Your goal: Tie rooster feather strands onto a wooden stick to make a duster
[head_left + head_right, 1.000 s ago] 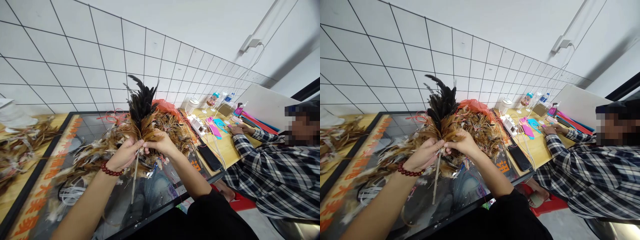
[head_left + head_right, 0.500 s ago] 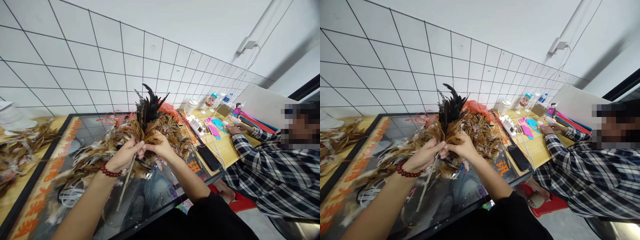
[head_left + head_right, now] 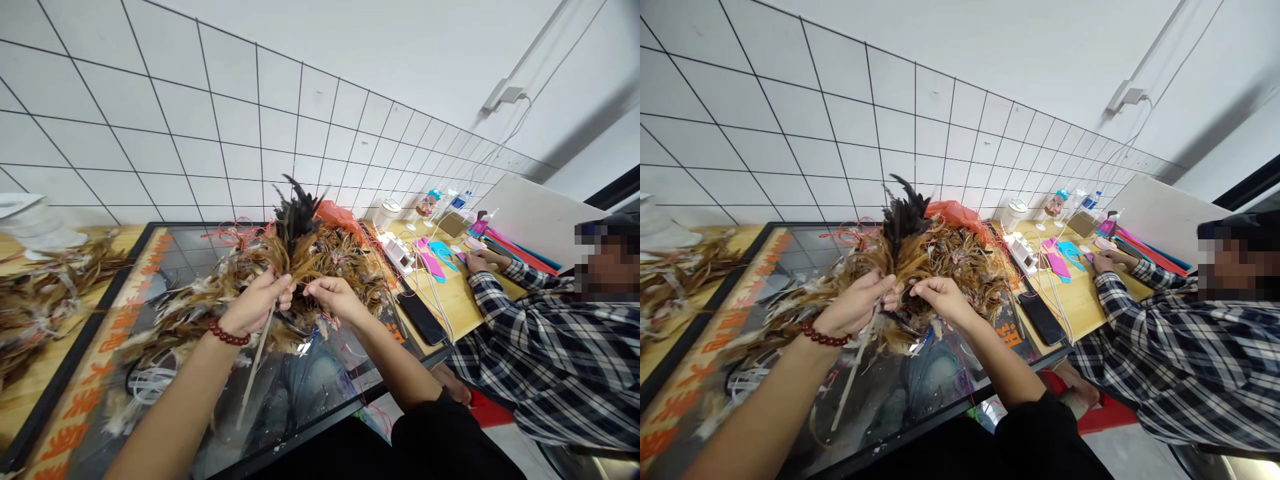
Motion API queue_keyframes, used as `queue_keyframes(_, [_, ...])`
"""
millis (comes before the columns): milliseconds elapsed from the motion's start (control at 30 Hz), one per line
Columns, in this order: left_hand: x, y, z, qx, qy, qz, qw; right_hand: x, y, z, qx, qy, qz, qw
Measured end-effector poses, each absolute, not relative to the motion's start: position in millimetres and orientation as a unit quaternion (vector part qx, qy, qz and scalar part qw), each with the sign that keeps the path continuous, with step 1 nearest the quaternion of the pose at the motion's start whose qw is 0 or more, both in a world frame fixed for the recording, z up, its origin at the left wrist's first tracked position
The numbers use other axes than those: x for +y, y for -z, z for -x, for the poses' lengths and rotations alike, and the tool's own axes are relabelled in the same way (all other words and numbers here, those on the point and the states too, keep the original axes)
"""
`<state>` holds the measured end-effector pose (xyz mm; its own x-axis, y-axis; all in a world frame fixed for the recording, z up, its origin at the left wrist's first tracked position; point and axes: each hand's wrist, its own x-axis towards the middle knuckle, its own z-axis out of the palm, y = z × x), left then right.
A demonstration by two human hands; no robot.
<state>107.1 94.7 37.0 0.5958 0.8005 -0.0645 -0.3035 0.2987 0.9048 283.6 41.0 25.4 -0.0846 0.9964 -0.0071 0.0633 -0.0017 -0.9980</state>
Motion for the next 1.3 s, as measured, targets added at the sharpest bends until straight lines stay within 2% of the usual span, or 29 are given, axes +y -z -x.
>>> queue_keyframes(133, [98,-22,-116,0.367,-0.396,-0.56,0.628,37,-42,-280,-0.676,-0.317,0.54,0.39])
queue_keyframes(233, [103,-19,-114,0.377,-0.372,-0.643,0.553,37,-54,-277,-0.705,-0.264,0.56,0.345])
queue_keyframes(333, [104,-21,-110,0.431,-0.351,-0.722,0.413,34,-59,-269,-0.732,-0.237,0.561,0.305])
queue_keyframes(433, [98,-24,-110,0.481,-0.271,-0.793,0.257,27,-63,-259,-0.782,-0.167,0.546,0.251])
queue_keyframes(567, [82,-33,-113,0.432,-0.151,-0.883,0.107,32,-83,-263,-0.793,-0.047,0.573,0.201])
queue_keyframes(633, [75,-38,-114,0.395,-0.088,-0.914,0.042,44,-94,-276,-0.788,-0.039,0.587,0.183])
queue_keyframes(700, [71,-44,-115,0.344,-0.043,-0.938,-0.002,59,-100,-294,-0.785,-0.082,0.589,0.176])
queue_keyframes(900, [66,-50,-113,0.289,-0.077,-0.954,-0.029,84,-74,-347,-0.727,-0.322,0.575,0.196])
queue_keyframes(1033, [67,-46,-110,0.218,-0.153,-0.963,0.034,78,-45,-367,-0.653,-0.527,0.512,0.183])
queue_keyframes(1133, [65,-42,-112,0.161,-0.172,-0.967,0.097,72,-31,-377,-0.626,-0.56,0.514,0.173])
queue_keyframes(1300, [63,-40,-117,0.145,-0.208,-0.943,0.216,56,-25,-392,-0.583,-0.554,0.552,0.22])
